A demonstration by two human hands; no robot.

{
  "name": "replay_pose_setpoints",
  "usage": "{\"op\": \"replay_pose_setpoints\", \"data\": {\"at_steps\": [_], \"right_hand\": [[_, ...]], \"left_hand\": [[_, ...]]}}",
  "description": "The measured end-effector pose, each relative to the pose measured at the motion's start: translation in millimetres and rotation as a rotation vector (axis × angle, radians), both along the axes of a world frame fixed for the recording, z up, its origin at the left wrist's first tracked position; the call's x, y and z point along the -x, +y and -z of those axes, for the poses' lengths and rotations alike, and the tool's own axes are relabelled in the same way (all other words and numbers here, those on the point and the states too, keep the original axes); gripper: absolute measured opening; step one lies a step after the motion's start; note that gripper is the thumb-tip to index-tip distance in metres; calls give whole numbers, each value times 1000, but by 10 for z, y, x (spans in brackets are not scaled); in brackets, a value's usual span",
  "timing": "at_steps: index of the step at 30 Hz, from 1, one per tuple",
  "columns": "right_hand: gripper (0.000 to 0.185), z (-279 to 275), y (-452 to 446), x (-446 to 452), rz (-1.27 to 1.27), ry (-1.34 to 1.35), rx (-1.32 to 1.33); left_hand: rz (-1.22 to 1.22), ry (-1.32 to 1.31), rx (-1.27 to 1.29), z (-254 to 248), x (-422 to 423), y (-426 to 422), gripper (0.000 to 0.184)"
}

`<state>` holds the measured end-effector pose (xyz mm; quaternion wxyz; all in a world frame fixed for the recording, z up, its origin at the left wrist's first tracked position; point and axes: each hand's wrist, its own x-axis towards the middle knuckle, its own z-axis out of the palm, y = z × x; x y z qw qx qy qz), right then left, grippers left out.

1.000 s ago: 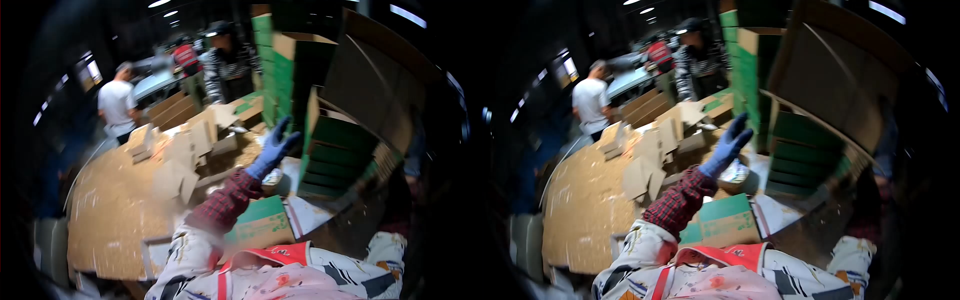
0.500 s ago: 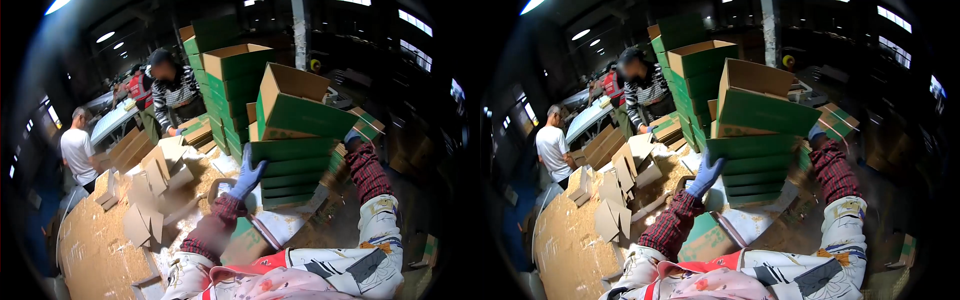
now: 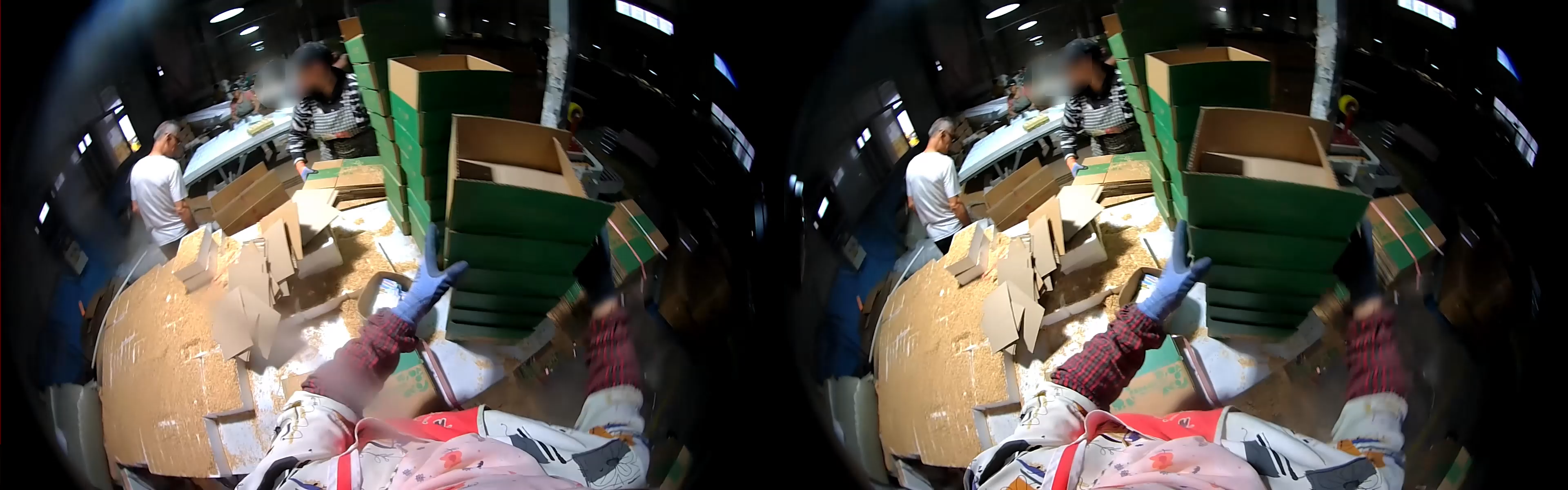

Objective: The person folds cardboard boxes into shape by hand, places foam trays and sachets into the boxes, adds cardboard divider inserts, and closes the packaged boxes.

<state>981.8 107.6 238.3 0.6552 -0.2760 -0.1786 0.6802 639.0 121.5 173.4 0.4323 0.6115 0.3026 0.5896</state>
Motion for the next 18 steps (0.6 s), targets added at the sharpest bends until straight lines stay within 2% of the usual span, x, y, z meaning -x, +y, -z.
{"op": "replay_pose_setpoints", "data": {"at_steps": [1,2,3,4,5,6,7,8,11,13,15,16,18], "right_hand": [[51,340,-75,84,1,-38,7],[52,726,-123,188,19,-257,-17],[53,1143,-171,300,44,-644,-70],[55,1533,-229,412,97,-1157,-161],[56,1841,-335,516,125,-1688,-283],[58,2097,-415,571,146,-2096,-420],[60,2309,-411,591,182,-2378,-526],[62,2469,-311,608,239,-2531,-585],[60,2590,100,650,64,-2260,-308],[59,2582,501,656,61,-2127,-176],[58,2596,921,653,42,-2043,-104],[58,2623,1105,660,19,-2008,-75],[57,2687,1393,655,-13,-1934,-20]], "left_hand": [[41,8,62,98,-15,4,107],[81,17,124,195,-30,7,108],[112,-16,173,221,-90,-44,109],[142,-49,223,243,-151,-94,110],[99,-17,142,303,-185,-58,112],[61,24,67,341,-196,-28,114],[52,21,80,326,-197,-60,114],[61,-9,84,264,-218,-117,116],[7,-14,9,421,-404,-16,117],[-333,272,-180,622,-456,262,114],[-316,144,-107,557,-494,472,109],[-316,108,-194,695,-488,698,110],[-438,328,-128,723,-507,884,110]]}}
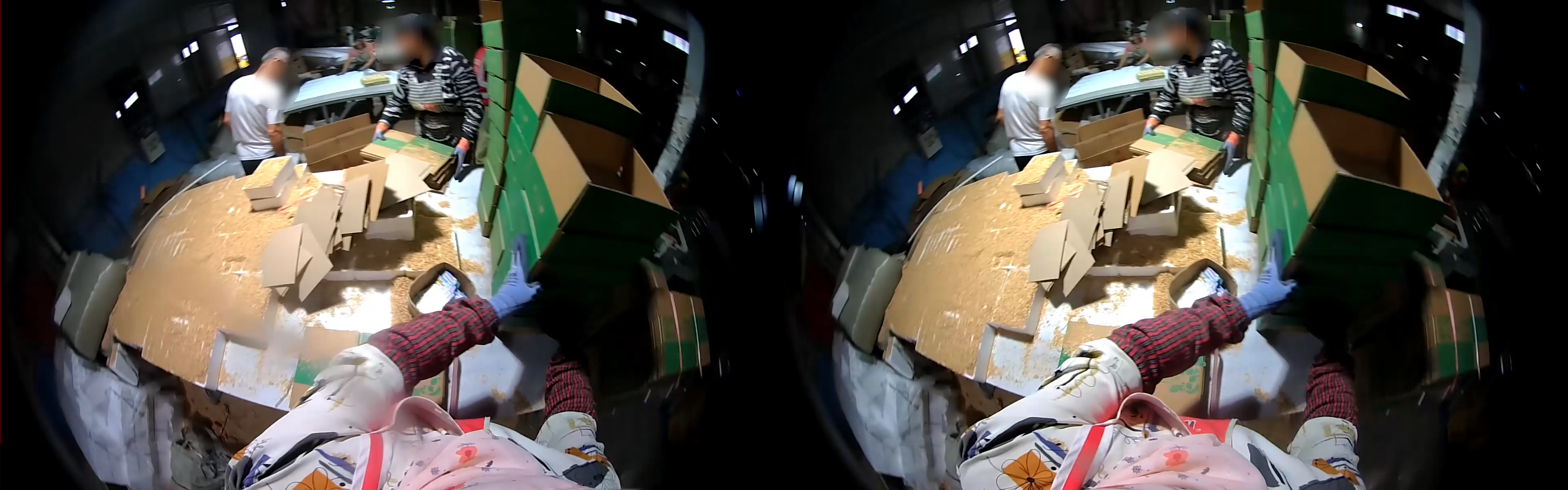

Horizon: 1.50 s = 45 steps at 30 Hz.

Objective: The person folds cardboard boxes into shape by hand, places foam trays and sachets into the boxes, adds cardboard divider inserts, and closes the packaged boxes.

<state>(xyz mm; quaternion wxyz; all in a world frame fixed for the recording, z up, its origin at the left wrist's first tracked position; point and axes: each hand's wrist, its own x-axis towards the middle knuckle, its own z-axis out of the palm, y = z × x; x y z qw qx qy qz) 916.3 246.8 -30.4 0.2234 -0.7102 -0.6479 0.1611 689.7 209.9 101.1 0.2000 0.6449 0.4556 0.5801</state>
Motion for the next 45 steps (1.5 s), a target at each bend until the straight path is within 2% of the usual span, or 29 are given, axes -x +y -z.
{"op": "replay_pose_setpoints", "data": {"at_steps": [6,9,10,12,13,14,15,16,17,18,19,20,21,23,24,25,26,27,29,30,31,32,34,35,37,39,41,42,45], "right_hand": [[54,317,177,-97,24,486,66],[52,579,-121,-42,26,852,200],[52,712,-274,-30,41,982,279],[51,1122,-675,-36,42,1395,608],[50,1876,-740,-348,22,1763,973],[35,701,-1404,348,214,1538,947],[32,357,-1719,613,74,1439,1183],[33,1172,-1796,632,-316,1814,1620],[33,1005,-2020,941,-80,1211,1424],[36,1226,-2368,1390,-200,1196,1025],[37,1317,-2520,1664,-263,1182,825],[38,1396,-2675,1939,-313,1148,621],[46,1292,-2708,2129,-423,884,514],[55,872,-2648,2520,-537,639,375],[55,527,-2630,2639,-534,951,900],[48,390,-2508,2710,-373,925,950],[42,253,-2385,2782,-200,907,990],[35,115,-2261,2854,-24,896,1016],[32,384,-1713,2836,197,1124,454],[31,518,-1440,2830,234,1174,173],[31,401,-1373,2879,201,1157,112],[32,274,-1308,2930,168,1139,51],[32,1443,-451,2570,19,1026,408],[31,2067,-124,2679,53,833,197],[29,1725,-391,2970,119,875,213],[26,1501,-871,3247,220,947,328],[39,2443,-496,3176,101,726,104],[45,1497,-1071,3340,-114,513,106],[102,895,-1569,3220,-661,392,-52]], "left_hand": [[-8,-43,9,80,-33,4,107],[-14,-13,173,-71,164,-687,102],[-63,79,185,51,316,-953,98],[-205,208,247,367,751,-1576,87],[-327,310,257,751,1060,-1864,83],[-491,496,363,1004,1405,-2245,78],[-663,630,536,1154,1711,-2666,77],[-823,612,711,1258,2009,-3084,77],[-984,704,904,1225,2202,-3454,86],[-1042,702,1040,1177,2354,-3751,91],[-1107,701,1166,1160,2476,-4007,95],[-1063,543,1206,1191,2601,-4212,99],[-1024,385,1234,1235,2707,-4388,102],[-1151,462,1157,1292,3013,-4609,99],[-1146,330,1168,1212,3224,-4755,106],[-1132,193,1181,1100,3364,-4862,113],[-1000,112,1223,674,3415,-4845,112],[-1004,111,1208,707,3529,-4867,112],[-949,249,1309,923,3737,-4964,114],[-1018,284,1203,1261,3808,-5070,116],[-1061,322,1114,1411,3814,-5124,116],[-1022,303,1145,1390,3805,-5140,115],[-941,292,1154,1273,3860,-5137,112],[-900,291,1141,1320,3901,-5197,110],[-933,314,994,1909,4076,-5415,108],[-864,233,949,2024,4262,-5502,106],[-748,29,876,1933,4347,-5536,103],[-727,34,891,1882,4416,-5512,103],[-618,45,864,1977,4631,-5442,85]]}}
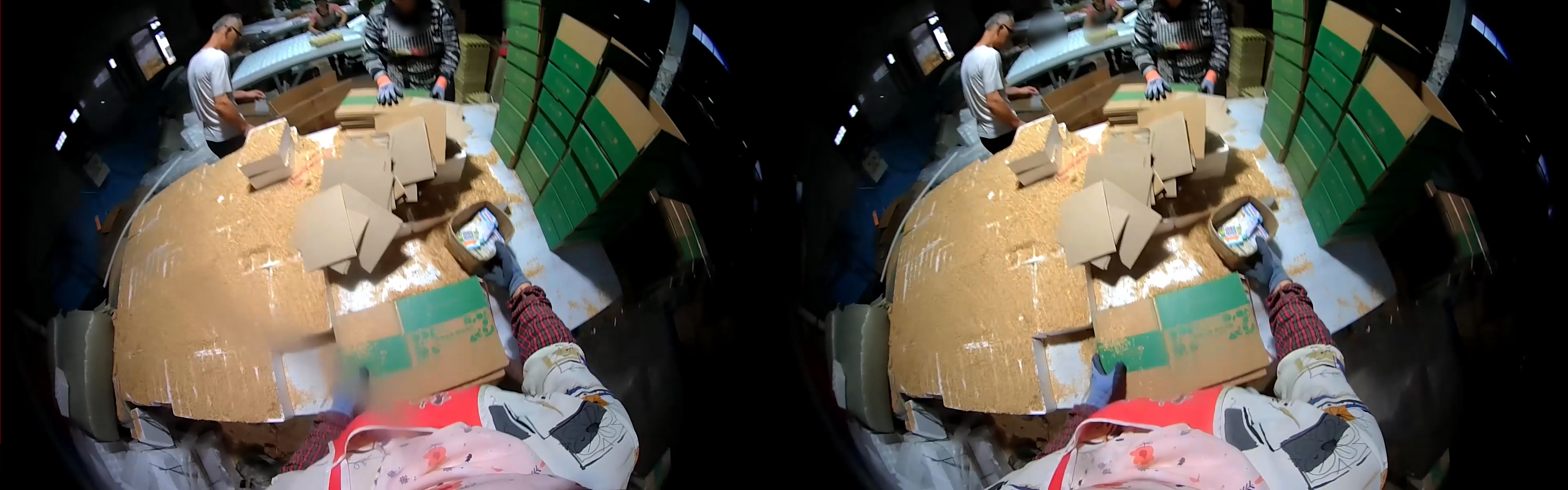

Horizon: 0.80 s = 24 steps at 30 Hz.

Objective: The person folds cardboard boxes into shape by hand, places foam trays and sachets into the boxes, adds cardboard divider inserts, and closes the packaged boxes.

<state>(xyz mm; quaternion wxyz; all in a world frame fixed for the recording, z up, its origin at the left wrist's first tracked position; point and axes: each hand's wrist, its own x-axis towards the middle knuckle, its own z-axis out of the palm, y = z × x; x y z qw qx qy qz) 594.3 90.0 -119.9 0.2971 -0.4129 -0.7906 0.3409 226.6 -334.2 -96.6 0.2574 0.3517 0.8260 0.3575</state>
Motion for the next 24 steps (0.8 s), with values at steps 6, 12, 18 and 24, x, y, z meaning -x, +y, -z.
{"op": "replay_pose_setpoints", "data": {"at_steps": [6,12,18,24], "right_hand": [[86,-601,-1681,23,519,56,674],[92,-986,-1987,51,344,-435,555],[48,-2109,-1252,-126,-107,497,1213],[56,-2633,-1192,354,-165,827,1070]], "left_hand": [[-166,-527,-225,-677,-215,227,80],[104,-81,-152,-204,-41,172,101],[976,381,12,-1913,-280,233,94],[1111,288,62,-2736,-388,374,79]]}}
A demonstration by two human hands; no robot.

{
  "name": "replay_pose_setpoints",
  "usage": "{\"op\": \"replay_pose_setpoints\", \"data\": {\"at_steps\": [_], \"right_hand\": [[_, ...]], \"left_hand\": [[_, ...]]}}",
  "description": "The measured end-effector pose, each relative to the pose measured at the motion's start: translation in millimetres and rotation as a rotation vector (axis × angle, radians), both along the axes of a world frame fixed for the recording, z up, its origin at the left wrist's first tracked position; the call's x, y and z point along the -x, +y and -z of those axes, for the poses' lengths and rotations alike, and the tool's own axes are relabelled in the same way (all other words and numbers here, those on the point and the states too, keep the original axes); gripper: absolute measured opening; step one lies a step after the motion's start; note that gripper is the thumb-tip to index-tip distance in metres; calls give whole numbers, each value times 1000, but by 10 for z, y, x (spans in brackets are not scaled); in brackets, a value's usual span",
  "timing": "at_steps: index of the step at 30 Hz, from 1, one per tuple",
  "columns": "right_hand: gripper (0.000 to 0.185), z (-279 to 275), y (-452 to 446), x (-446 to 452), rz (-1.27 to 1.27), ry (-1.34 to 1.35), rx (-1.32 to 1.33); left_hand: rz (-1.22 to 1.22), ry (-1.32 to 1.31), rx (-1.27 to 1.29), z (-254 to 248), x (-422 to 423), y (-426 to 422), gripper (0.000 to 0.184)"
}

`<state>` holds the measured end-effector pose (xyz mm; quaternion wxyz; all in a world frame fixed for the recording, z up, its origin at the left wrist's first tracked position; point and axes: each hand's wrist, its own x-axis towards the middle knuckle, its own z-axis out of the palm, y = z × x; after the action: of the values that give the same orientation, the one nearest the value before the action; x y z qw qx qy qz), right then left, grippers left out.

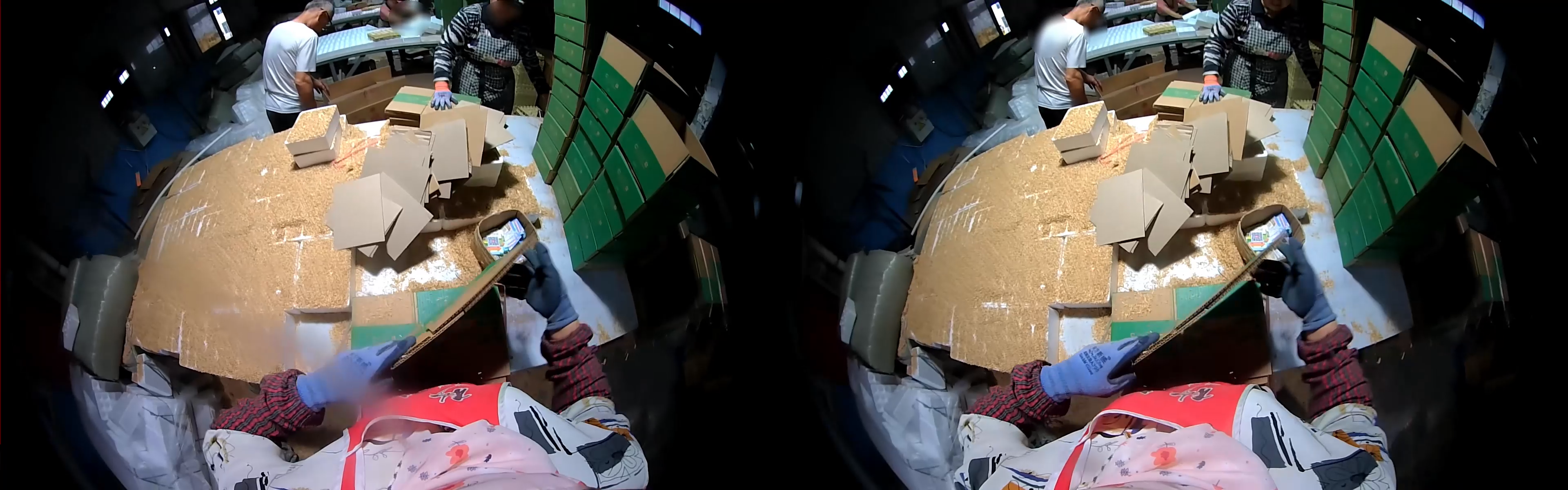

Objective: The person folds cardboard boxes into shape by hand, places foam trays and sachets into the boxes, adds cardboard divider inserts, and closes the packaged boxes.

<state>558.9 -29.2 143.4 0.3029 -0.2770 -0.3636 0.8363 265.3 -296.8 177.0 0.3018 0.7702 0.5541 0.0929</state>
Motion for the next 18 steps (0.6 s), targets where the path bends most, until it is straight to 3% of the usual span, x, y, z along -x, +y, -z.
{"op": "replay_pose_setpoints", "data": {"at_steps": [2,3,4,6,7,8,10,12,14,15,16,18], "right_hand": [[60,337,-94,380,59,-372,-309],[105,706,-139,693,96,-302,-420],[112,755,-276,951,251,-550,-721],[111,786,-287,1133,285,-471,-633],[111,674,-289,1101,298,-453,-637],[107,538,-311,978,202,-441,-583],[104,454,-317,765,105,-419,-542],[91,532,-319,527,299,-577,-864],[77,470,-281,264,321,-662,-1062],[65,291,-352,242,306,-567,-1033],[58,165,-326,206,106,-524,-1155],[52,-41,-401,249,-382,-584,-1281]], "left_hand": [[-64,-132,53,-46,-120,-22,70],[-82,-272,192,-38,-172,52,72],[-85,-263,191,110,-208,65,72],[-204,-721,211,484,-223,52,78],[-329,-908,338,419,-249,-3,78],[-325,-890,334,498,-239,-67,78],[-598,-1483,373,699,-222,-122,79],[-664,-1427,192,497,-316,-20,72],[-725,-1457,-38,284,-426,176,62],[-808,-1532,-164,229,-474,273,54],[-899,-974,-493,476,-433,381,50],[-985,-548,-816,771,-333,619,45]]}}
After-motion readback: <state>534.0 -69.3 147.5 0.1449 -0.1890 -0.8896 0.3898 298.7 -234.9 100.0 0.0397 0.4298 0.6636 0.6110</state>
